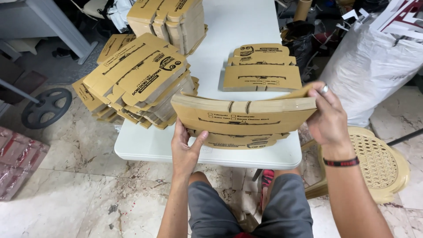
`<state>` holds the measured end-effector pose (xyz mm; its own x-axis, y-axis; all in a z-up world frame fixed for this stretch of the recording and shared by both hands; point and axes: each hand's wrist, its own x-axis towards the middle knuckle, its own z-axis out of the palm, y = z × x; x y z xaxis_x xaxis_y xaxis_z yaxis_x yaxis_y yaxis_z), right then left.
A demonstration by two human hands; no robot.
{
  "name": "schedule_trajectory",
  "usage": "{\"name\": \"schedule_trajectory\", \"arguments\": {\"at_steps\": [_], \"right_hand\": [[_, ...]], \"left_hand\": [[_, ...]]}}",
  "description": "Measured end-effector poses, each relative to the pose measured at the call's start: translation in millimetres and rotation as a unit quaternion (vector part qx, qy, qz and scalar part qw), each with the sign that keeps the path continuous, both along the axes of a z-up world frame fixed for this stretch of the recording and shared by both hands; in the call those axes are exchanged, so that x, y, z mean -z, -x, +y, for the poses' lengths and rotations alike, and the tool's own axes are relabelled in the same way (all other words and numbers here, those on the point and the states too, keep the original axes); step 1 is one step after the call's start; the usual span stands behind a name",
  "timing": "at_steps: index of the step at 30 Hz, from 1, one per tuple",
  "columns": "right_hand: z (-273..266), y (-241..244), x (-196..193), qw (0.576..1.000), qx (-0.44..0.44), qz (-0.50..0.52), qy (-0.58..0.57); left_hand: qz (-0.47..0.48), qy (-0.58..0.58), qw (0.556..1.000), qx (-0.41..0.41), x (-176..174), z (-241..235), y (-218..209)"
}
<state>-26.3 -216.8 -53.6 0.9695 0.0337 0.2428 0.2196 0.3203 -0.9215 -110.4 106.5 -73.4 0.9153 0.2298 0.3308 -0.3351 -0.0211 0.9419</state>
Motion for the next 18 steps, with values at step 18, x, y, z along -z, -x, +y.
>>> {"name": "schedule_trajectory", "arguments": {"at_steps": [18], "right_hand": [[56.5, 62.1, 9.4, 0.961, 0.178, -0.13, 0.168]], "left_hand": [[0.012, -0.006, 1.0, -0.018, -2.9, 1.4, 1.3]]}}
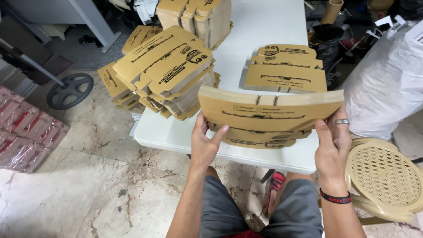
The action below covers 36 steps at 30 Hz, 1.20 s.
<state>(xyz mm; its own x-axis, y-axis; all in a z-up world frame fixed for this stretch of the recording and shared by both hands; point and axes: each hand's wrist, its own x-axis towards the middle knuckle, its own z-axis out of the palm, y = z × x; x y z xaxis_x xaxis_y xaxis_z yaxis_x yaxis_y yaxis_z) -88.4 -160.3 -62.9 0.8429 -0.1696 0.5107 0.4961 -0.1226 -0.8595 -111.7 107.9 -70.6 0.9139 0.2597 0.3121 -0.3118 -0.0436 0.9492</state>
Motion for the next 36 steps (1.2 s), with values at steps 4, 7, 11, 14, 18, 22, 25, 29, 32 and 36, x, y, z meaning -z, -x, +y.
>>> {"name": "schedule_trajectory", "arguments": {"at_steps": [4, 7, 11, 14, 18, 22, 25, 29, 32, 36], "right_hand": [[12.6, 10.0, -12.5, 0.999, -0.007, 0.0, 0.043], [13.2, 7.4, -5.4, 0.994, 0.049, -0.015, 0.091], [5.6, 2.9, 6.5, 0.975, 0.129, -0.043, 0.175], [6.6, 7.6, 3.7, 0.978, 0.1, -0.073, 0.166], [8.2, 11.9, 3.2, 0.98, 0.104, -0.014, 0.168], [-3.4, -14.4, 4.4, 0.966, 0.114, -0.025, 0.229], [-23.5, -63.2, -9.9, 0.956, 0.105, 0.069, 0.263], [-52.3, -155.1, -53.8, 0.932, 0.051, 0.216, 0.286], [-59.0, -217.6, -94.3, 0.91, 0.066, 0.34, 0.228], [-82.6, -302.9, -60.0, 0.899, 0.092, 0.385, 0.186]], "left_hand": [[0.029, 0.025, 0.999, -0.017, 6.5, -1.5, -1.5], [0.016, 0.034, 0.999, -0.019, 5.8, -3.5, 0.7], [0.021, 0.032, 0.999, -0.017, 1.4, -5.7, 4.7], [-0.01, 0.013, 1.0, -0.022, 7.9, -6.7, 4.8], [-0.037, -0.043, 0.998, -0.033, 16.2, -3.1, 3.2], [0.032, -0.134, 0.988, -0.067, -4.6, -2.7, -15.6], [0.148, -0.138, 0.979, -0.036, -24.8, -8.1, -63.0], [0.333, -0.165, 0.927, 0.045, -51.2, -18.9, -167.8], [0.391, -0.149, 0.907, 0.053, -85.0, -40.3, -230.6], [0.41, -0.146, 0.897, 0.072, -78.0, -54.5, -302.6]]}}
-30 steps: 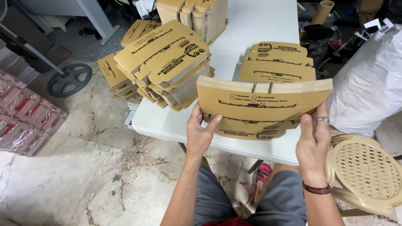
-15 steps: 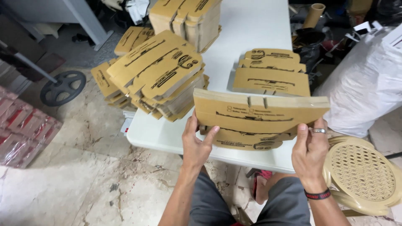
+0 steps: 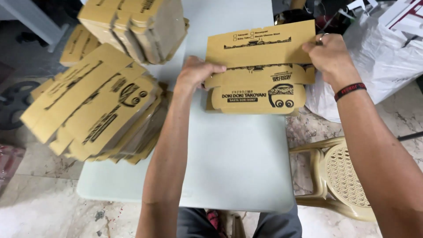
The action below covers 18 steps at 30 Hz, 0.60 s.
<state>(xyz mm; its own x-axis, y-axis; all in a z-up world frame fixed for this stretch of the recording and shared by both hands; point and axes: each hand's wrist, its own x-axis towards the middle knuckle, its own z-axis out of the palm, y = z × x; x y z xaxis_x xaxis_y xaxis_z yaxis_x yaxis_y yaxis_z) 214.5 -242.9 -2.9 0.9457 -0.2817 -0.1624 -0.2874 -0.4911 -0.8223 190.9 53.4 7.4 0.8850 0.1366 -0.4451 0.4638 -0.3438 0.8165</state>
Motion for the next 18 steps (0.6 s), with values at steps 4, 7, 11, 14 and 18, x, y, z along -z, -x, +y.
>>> {"name": "schedule_trajectory", "arguments": {"at_steps": [4, 7, 11, 14, 18], "right_hand": [[-25.1, -53.0, 62.1, 0.997, 0.003, -0.018, -0.07], [-20.4, -52.6, 70.3, 0.997, 0.008, -0.005, -0.073], [0.7, -33.7, 54.4, 0.999, -0.002, 0.022, -0.044], [-16.1, -40.6, 125.9, 0.968, -0.088, -0.008, 0.234], [-17.1, -28.4, 114.7, 0.966, -0.096, -0.007, 0.241]], "left_hand": [[0.025, -0.026, 0.999, 0.013, 12.0, -7.8, -29.3], [0.039, -0.045, 0.998, 0.015, 17.1, -8.4, -36.5], [0.057, -0.051, 0.997, 0.019, 25.5, -5.6, -44.3], [-0.012, -0.156, 0.982, 0.108, 59.7, 11.1, -46.5], [0.007, -0.154, 0.981, 0.115, 45.3, 3.2, -37.8]]}}
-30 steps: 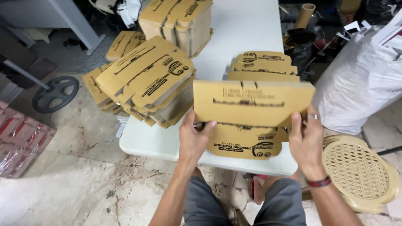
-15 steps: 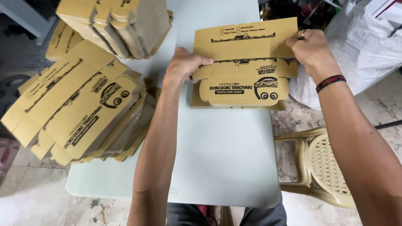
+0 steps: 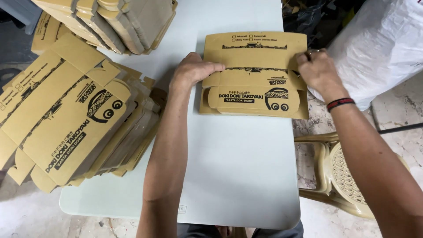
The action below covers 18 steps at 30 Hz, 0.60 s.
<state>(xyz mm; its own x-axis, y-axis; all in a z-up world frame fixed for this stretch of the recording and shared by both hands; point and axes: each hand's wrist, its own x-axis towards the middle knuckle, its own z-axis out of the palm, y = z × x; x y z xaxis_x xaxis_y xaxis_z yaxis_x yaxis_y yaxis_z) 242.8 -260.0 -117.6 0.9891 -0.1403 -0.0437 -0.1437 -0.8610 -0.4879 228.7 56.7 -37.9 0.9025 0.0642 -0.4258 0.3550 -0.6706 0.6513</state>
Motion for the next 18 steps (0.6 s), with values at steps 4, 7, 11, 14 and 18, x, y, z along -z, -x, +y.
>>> {"name": "schedule_trajectory", "arguments": {"at_steps": [4, 7, 11, 14, 18], "right_hand": [[4.7, 56.2, -63.8, 0.984, -0.027, -0.106, -0.138], [8.1, 107.5, -42.2, 0.958, -0.183, -0.209, -0.068], [61.9, 163.0, -1.8, 0.949, -0.277, -0.103, 0.107], [74.8, 159.7, 7.5, 0.942, -0.233, -0.225, 0.085], [81.9, 157.3, 13.6, 0.943, -0.206, -0.237, 0.108]], "left_hand": [[-0.034, -0.067, 0.997, -0.009, -29.3, -12.8, -2.4], [-0.247, -0.099, 0.957, 0.118, -5.9, -32.0, -45.4], [-0.186, -0.158, 0.926, 0.289, -2.8, -79.7, -97.2], [-0.135, -0.16, 0.933, 0.293, -2.0, -97.6, -110.5], [-0.155, -0.179, 0.924, 0.302, 12.0, -110.6, -124.4]]}}
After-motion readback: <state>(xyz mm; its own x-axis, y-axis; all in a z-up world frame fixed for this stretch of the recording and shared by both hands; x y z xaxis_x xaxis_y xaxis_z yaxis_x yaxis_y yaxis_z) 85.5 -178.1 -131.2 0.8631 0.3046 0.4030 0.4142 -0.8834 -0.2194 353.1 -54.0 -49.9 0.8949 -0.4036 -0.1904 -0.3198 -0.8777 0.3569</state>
